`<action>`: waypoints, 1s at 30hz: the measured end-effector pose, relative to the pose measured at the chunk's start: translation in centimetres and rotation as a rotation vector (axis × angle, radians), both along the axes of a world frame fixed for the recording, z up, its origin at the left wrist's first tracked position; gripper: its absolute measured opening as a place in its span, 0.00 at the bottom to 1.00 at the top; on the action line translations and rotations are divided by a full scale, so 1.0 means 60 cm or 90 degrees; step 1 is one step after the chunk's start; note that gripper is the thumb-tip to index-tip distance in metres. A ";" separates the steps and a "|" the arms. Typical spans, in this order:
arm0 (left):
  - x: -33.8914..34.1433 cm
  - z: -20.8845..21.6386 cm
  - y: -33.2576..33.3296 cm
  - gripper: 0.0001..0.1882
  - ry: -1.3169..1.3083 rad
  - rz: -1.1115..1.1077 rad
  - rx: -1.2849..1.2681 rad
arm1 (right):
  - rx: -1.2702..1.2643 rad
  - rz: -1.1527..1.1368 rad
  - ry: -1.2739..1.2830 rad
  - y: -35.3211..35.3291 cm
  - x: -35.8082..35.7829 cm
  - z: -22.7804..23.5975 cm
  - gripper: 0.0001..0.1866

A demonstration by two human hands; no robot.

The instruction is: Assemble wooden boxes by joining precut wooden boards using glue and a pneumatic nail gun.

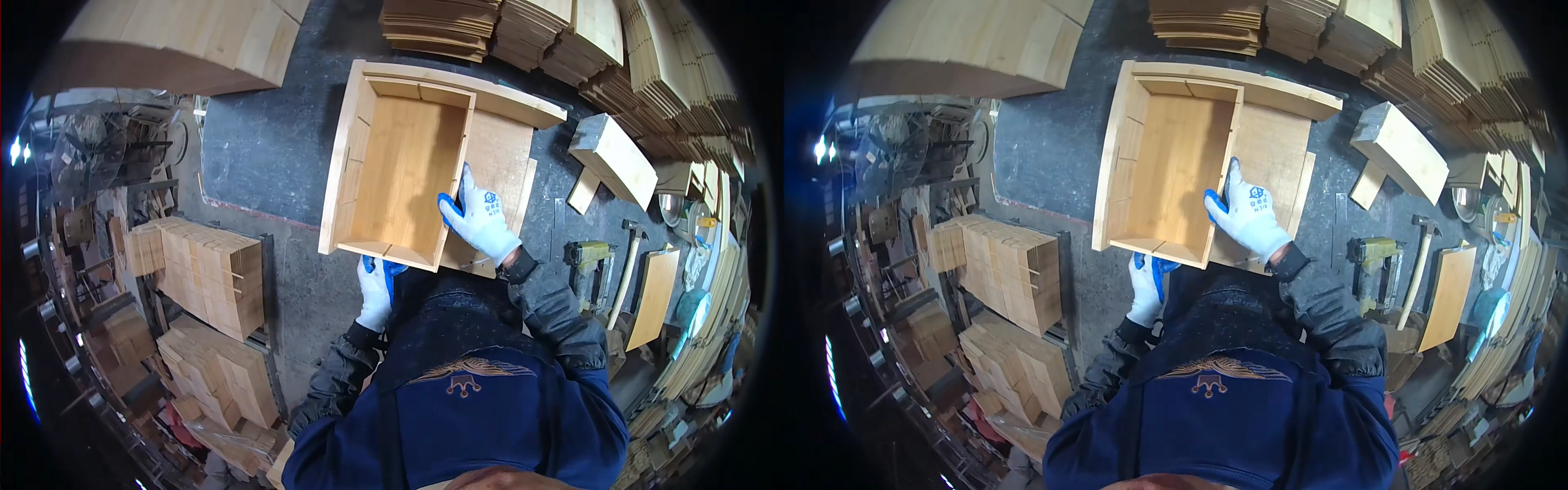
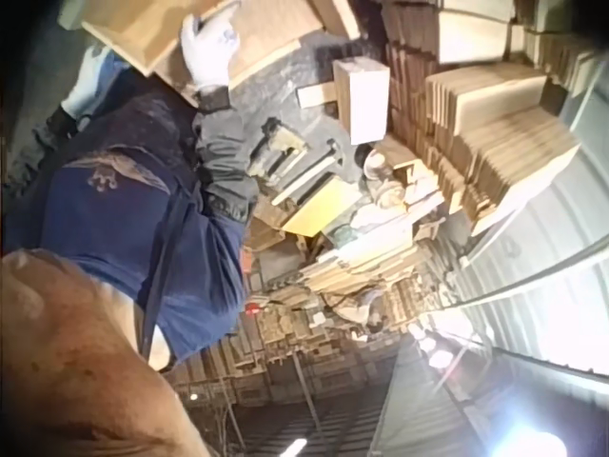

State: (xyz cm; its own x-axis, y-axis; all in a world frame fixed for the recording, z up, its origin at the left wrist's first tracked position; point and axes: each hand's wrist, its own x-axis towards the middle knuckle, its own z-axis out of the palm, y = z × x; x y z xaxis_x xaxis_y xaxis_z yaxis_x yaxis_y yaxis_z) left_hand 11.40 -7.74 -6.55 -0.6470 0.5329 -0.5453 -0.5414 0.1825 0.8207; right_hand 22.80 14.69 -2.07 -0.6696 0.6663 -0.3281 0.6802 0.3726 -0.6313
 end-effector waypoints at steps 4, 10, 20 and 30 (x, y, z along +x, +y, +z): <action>-0.022 0.022 -0.003 0.14 -0.017 -0.086 -0.029 | -0.069 -0.111 0.237 0.035 0.024 -0.038 0.31; -0.043 0.030 -0.006 0.15 -0.056 -0.115 -0.079 | -0.012 -0.477 0.502 0.044 -0.069 -0.103 0.16; -0.042 0.027 0.006 0.15 -0.084 -0.107 -0.067 | -0.071 -0.611 0.678 0.054 -0.100 -0.170 0.14; -0.066 0.034 -0.015 0.12 0.488 -0.627 -0.097 | 0.360 -0.456 0.431 0.119 0.278 0.070 0.25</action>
